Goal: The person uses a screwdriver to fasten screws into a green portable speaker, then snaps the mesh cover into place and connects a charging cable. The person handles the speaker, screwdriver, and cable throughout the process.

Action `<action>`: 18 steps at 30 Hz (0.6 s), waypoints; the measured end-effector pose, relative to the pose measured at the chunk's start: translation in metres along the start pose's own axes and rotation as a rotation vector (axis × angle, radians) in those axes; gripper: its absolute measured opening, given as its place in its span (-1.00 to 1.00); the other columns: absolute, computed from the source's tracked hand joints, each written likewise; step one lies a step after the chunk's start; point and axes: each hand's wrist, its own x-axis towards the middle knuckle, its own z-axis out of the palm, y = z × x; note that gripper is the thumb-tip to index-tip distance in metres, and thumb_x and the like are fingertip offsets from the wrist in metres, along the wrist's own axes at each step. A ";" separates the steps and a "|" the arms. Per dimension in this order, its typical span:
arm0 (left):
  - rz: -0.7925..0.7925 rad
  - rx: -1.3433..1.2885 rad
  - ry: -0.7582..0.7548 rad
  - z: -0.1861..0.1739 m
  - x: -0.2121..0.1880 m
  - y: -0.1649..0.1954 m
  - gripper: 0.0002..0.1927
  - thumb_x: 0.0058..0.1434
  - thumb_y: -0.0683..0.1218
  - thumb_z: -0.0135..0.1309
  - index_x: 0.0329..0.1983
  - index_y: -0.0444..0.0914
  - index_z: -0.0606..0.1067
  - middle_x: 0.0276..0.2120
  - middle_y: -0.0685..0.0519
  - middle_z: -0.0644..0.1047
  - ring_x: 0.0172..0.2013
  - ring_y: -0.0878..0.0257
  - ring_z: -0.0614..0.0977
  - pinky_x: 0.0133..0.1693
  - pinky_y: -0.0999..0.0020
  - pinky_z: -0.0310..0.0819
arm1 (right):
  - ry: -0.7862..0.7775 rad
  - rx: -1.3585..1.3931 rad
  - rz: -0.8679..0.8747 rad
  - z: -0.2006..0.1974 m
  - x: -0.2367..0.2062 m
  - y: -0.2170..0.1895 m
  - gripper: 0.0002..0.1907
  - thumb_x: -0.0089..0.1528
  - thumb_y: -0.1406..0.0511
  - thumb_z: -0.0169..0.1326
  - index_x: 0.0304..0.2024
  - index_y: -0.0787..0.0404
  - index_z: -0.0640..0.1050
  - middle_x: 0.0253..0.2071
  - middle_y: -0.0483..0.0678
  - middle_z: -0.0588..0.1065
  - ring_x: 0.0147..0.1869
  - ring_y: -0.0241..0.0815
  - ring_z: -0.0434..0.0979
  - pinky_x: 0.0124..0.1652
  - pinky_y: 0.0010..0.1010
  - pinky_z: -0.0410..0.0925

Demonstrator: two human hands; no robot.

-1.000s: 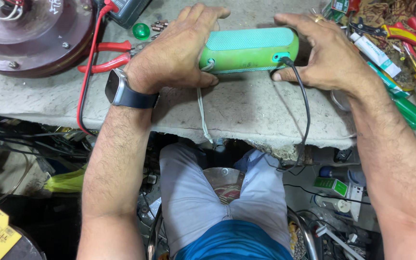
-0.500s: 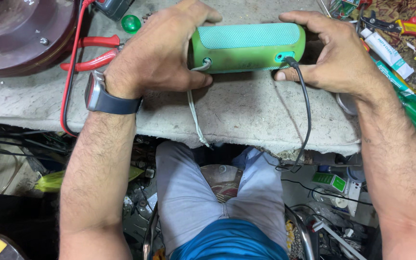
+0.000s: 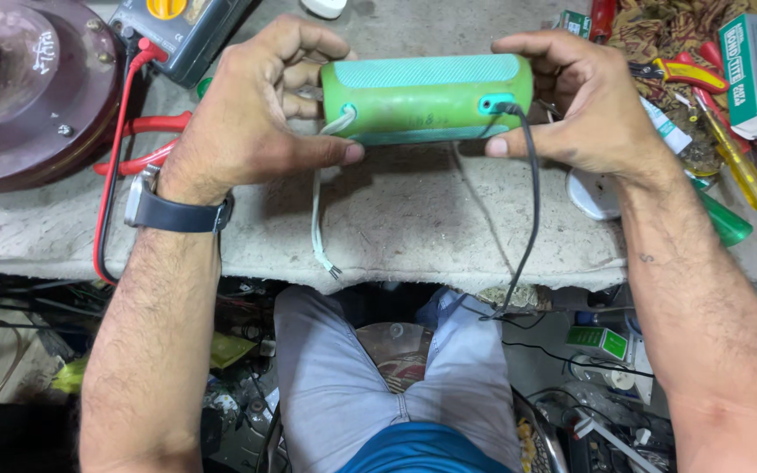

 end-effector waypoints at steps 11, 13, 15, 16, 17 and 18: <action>0.091 0.250 0.034 0.002 0.000 -0.008 -0.25 -0.07 -0.31 0.52 0.19 -0.33 0.42 0.14 -0.01 0.50 0.21 0.20 0.59 0.21 0.23 0.49 | 0.054 -0.283 -0.092 0.008 -0.004 -0.001 -0.12 -0.01 0.43 0.54 0.33 0.32 0.44 0.15 -0.02 0.53 0.24 -0.25 0.54 0.27 -0.38 0.44; 0.122 0.221 0.033 0.002 -0.001 -0.009 -0.25 -0.05 -0.33 0.50 0.20 -0.33 0.40 0.19 -0.01 0.47 0.25 0.19 0.57 0.24 0.23 0.50 | 0.057 -0.259 -0.093 0.010 -0.004 -0.002 -0.13 0.00 0.42 0.53 0.33 0.31 0.44 0.16 -0.04 0.53 0.26 -0.26 0.54 0.29 -0.39 0.45; 0.130 0.167 0.022 0.002 -0.001 -0.010 -0.25 -0.02 -0.34 0.49 0.22 -0.31 0.38 0.22 0.01 0.45 0.29 0.20 0.55 0.27 0.24 0.51 | 0.056 -0.268 -0.103 0.012 -0.004 -0.002 -0.14 0.01 0.42 0.53 0.33 0.30 0.44 0.18 -0.04 0.52 0.28 -0.26 0.54 0.31 -0.39 0.45; 0.142 0.202 0.021 0.002 -0.002 -0.011 -0.25 -0.04 -0.34 0.50 0.20 -0.31 0.38 0.21 0.01 0.45 0.28 0.19 0.56 0.27 0.23 0.50 | 0.054 -0.290 -0.115 0.012 -0.004 -0.003 -0.14 0.01 0.42 0.53 0.33 0.30 0.44 0.18 -0.04 0.52 0.28 -0.26 0.54 0.31 -0.39 0.45; 0.154 0.237 0.020 0.001 -0.002 -0.011 -0.25 -0.05 -0.34 0.51 0.19 -0.31 0.38 0.20 0.00 0.46 0.28 0.18 0.56 0.26 0.22 0.50 | 0.053 -0.313 -0.127 0.013 -0.004 -0.003 -0.14 0.01 0.42 0.54 0.33 0.29 0.45 0.18 -0.04 0.52 0.28 -0.25 0.54 0.31 -0.38 0.45; 0.166 0.272 0.019 0.001 -0.003 -0.012 -0.25 -0.06 -0.34 0.52 0.17 -0.31 0.38 0.20 0.00 0.46 0.27 0.17 0.56 0.26 0.21 0.49 | 0.056 -0.328 -0.121 0.013 -0.004 -0.003 -0.15 0.01 0.41 0.54 0.32 0.28 0.46 0.17 -0.04 0.52 0.27 -0.26 0.54 0.29 -0.39 0.45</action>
